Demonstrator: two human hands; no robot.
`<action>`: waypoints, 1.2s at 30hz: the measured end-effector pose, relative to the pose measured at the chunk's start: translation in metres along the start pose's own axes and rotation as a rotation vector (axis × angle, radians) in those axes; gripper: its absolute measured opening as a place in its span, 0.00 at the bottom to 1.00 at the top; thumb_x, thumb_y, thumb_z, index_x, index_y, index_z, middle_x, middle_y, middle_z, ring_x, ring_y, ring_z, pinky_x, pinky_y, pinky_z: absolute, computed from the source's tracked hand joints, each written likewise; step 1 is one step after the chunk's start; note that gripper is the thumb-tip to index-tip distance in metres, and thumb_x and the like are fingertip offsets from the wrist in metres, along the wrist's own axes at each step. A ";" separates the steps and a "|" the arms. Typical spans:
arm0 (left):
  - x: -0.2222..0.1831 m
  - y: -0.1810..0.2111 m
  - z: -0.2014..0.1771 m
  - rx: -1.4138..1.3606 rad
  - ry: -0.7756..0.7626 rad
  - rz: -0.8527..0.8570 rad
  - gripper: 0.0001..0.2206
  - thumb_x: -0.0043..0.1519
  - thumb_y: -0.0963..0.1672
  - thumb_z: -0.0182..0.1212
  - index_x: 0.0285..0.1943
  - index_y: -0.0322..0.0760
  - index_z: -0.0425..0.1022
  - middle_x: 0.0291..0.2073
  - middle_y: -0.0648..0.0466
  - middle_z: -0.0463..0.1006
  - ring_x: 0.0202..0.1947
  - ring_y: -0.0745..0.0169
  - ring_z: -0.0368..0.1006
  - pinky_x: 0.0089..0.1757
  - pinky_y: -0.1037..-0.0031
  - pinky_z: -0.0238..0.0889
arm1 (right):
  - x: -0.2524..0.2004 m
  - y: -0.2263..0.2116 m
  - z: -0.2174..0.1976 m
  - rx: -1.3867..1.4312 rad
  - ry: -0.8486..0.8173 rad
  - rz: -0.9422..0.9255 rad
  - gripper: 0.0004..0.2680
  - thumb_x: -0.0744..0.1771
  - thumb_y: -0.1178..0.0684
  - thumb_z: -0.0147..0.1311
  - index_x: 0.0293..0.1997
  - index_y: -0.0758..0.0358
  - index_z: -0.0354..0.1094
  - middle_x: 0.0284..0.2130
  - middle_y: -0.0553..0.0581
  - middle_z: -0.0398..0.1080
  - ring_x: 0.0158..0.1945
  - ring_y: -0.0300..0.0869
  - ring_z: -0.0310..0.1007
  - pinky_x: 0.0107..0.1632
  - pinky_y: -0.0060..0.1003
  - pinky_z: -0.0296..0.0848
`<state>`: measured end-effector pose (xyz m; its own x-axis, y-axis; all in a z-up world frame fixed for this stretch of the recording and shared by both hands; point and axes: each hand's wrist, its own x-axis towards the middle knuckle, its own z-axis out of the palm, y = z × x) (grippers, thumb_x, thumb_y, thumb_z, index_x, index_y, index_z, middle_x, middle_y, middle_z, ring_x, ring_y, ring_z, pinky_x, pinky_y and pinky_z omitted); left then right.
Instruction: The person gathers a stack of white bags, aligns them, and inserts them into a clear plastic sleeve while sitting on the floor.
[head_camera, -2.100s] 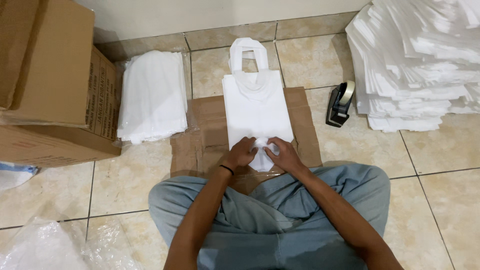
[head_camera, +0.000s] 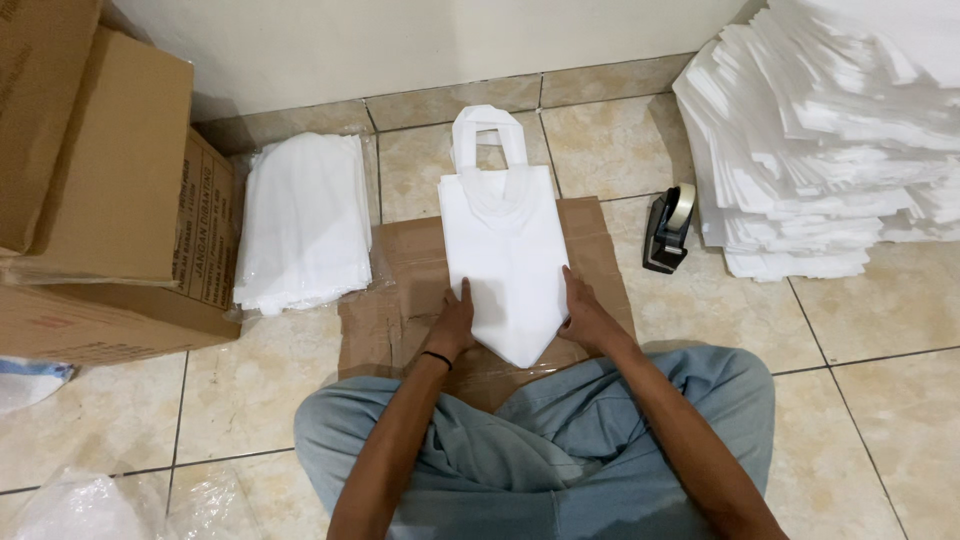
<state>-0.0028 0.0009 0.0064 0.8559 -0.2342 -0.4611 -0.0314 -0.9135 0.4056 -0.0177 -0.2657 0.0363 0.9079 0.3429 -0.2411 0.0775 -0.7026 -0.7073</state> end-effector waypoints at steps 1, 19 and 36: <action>0.000 0.001 0.000 0.000 0.004 0.002 0.53 0.46 0.30 0.62 0.77 0.26 0.25 0.66 0.15 0.44 0.66 0.23 0.55 0.53 0.54 0.70 | 0.001 0.003 0.002 -0.003 0.003 -0.003 0.42 0.59 0.59 0.59 0.76 0.63 0.22 0.67 0.80 0.43 0.71 0.69 0.40 0.72 0.59 0.46; 0.034 -0.072 -0.039 0.209 0.220 -0.157 0.51 0.50 0.35 0.65 0.78 0.30 0.30 0.62 0.23 0.55 0.62 0.29 0.61 0.55 0.52 0.66 | 0.096 -0.045 0.025 -0.006 0.000 -0.179 0.39 0.60 0.61 0.57 0.75 0.66 0.29 0.64 0.79 0.48 0.70 0.69 0.44 0.70 0.59 0.52; 0.061 -0.110 -0.052 0.149 0.190 -0.196 0.42 0.57 0.37 0.56 0.78 0.27 0.32 0.71 0.28 0.46 0.72 0.33 0.45 0.65 0.49 0.50 | 0.094 -0.061 0.012 0.137 -0.082 -0.133 0.40 0.60 0.59 0.61 0.72 0.75 0.24 0.66 0.82 0.45 0.71 0.68 0.47 0.68 0.57 0.59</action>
<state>0.0798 0.1041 -0.0251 0.9339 0.0047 -0.3575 0.0804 -0.9771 0.1971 0.0576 -0.1833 0.0482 0.8565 0.4804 -0.1887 0.1326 -0.5581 -0.8191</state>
